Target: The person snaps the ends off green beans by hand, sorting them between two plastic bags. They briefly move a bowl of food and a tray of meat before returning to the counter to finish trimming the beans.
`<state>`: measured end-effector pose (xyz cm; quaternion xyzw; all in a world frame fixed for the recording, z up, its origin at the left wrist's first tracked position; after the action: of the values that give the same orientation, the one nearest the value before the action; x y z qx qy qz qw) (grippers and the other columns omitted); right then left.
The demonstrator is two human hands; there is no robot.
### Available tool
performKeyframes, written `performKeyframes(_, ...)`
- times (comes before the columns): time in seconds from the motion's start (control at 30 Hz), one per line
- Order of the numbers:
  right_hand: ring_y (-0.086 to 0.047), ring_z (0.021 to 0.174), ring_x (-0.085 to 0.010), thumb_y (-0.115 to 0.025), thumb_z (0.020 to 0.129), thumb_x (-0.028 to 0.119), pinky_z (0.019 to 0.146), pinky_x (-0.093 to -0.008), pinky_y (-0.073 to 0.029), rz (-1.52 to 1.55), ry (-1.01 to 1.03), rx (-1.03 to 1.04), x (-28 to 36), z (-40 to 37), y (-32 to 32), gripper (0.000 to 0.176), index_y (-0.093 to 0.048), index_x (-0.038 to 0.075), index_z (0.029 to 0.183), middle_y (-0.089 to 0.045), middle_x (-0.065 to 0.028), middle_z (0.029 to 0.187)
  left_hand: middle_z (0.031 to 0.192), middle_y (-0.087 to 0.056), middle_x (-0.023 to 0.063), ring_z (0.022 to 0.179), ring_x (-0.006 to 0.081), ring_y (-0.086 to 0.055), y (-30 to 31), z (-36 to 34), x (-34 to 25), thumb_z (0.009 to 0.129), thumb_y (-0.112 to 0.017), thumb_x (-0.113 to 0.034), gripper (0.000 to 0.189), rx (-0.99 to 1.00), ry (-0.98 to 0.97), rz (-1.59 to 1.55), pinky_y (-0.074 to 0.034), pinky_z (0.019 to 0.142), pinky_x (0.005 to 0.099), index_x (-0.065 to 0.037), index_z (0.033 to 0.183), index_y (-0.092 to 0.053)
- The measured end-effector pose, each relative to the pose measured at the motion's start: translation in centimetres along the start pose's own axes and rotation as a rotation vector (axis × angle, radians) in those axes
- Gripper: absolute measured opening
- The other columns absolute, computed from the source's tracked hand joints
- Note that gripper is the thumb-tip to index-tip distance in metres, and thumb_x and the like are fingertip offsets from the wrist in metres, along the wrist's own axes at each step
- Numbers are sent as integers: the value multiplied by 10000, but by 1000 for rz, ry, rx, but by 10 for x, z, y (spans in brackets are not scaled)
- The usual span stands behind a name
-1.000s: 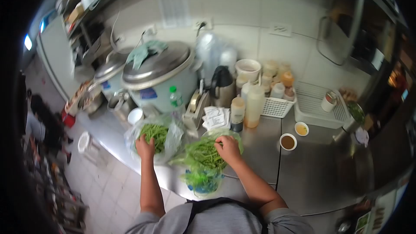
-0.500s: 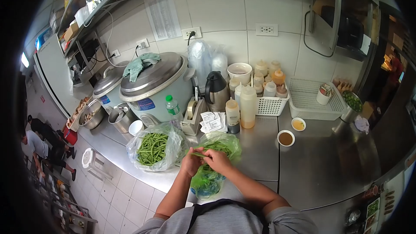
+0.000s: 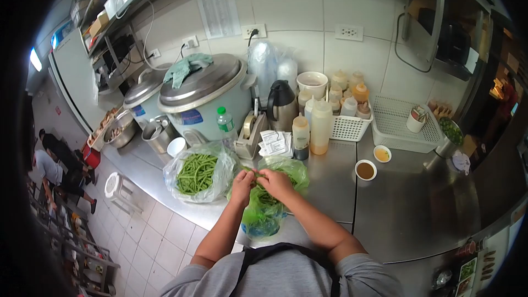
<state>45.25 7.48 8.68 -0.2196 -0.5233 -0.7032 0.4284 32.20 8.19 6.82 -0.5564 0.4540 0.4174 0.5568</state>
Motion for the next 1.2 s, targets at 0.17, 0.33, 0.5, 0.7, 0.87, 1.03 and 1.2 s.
performKeyframes(0.17, -556, 648, -157, -552, 776, 203, 610, -287, -437, 298, -112, 122, -18, 1, -5, 215, -563, 8, 865, -593, -109, 730, 706, -502, -8, 652, 74, -429, 0, 7, -13, 786, -528, -235, 177, -87, -71, 153, -338, 575, 225, -64, 783, -573)
performKeyframes(0.33, -484, 660, -54, -486, 817, 125, 610, -202, -401, 553, -183, 253, -14, 3, 5, 179, -548, -9, 918, -544, 16, 731, 756, -544, -3, 653, 79, -444, -2, 0, -41, 818, -488, -207, 139, -113, -70, -111, -343, 608, 221, -76, 813, -532)
performKeyframes(0.5, -497, 658, -64, -485, 805, 115, 613, -205, -404, 466, -168, 273, -4, 0, 7, 187, -563, -16, 914, -559, 0, 718, 836, -579, 17, 716, 87, -495, 5, -4, -41, 855, -421, -174, 108, -50, -18, -263, -370, 650, 234, -98, 881, -492)
performKeyframes(0.7, -513, 678, -74, -493, 803, 133, 632, -210, -410, 490, -187, 284, 3, -7, 5, 203, -564, -13, 925, -571, -16, 735, 881, -567, 46, 802, 150, -528, 7, -10, -40, 866, -399, -185, 104, 22, 24, -420, -387, 704, 280, -109, 907, -456)
performKeyframes(0.87, -511, 693, -81, -499, 804, 145, 644, -204, -403, 758, -364, 336, 21, -15, 11, 176, -558, 11, 901, -557, -15, 738, 871, -560, 68, 823, 183, -533, 2, -16, -49, 874, -369, -163, 106, 38, 31, -484, -402, 739, 323, -101, 919, -442)
performKeyframes(1.03, -505, 657, -89, -491, 808, 166, 601, -224, -401, 797, -438, 387, 22, -17, 11, 160, -544, 16, 825, -552, -15, 725, 845, -556, 68, 798, 186, -539, -5, -22, -51, 877, -365, -163, 110, 130, -4, -418, -415, 712, 319, -98, 922, -442)
performKeyframes(1.2, -516, 604, -128, -450, 819, 176, 569, -258, -416, 319, -342, 118, -11, -11, 1, 209, -539, -11, 799, -567, -51, 706, 794, -550, 47, 764, 167, -545, -19, -31, -40, 883, -364, -160, 106, 187, -12, -313, -429, 677, 299, -97, 921, -441)
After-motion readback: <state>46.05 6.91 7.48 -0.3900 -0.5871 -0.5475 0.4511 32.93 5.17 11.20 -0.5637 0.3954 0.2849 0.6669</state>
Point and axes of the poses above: each hand's wrist, its own z-axis towards the middle knuckle, its own y-axis out of the back of the hand, x = y × z, the point moved 2 cm from there along z, towards the middle knuckle
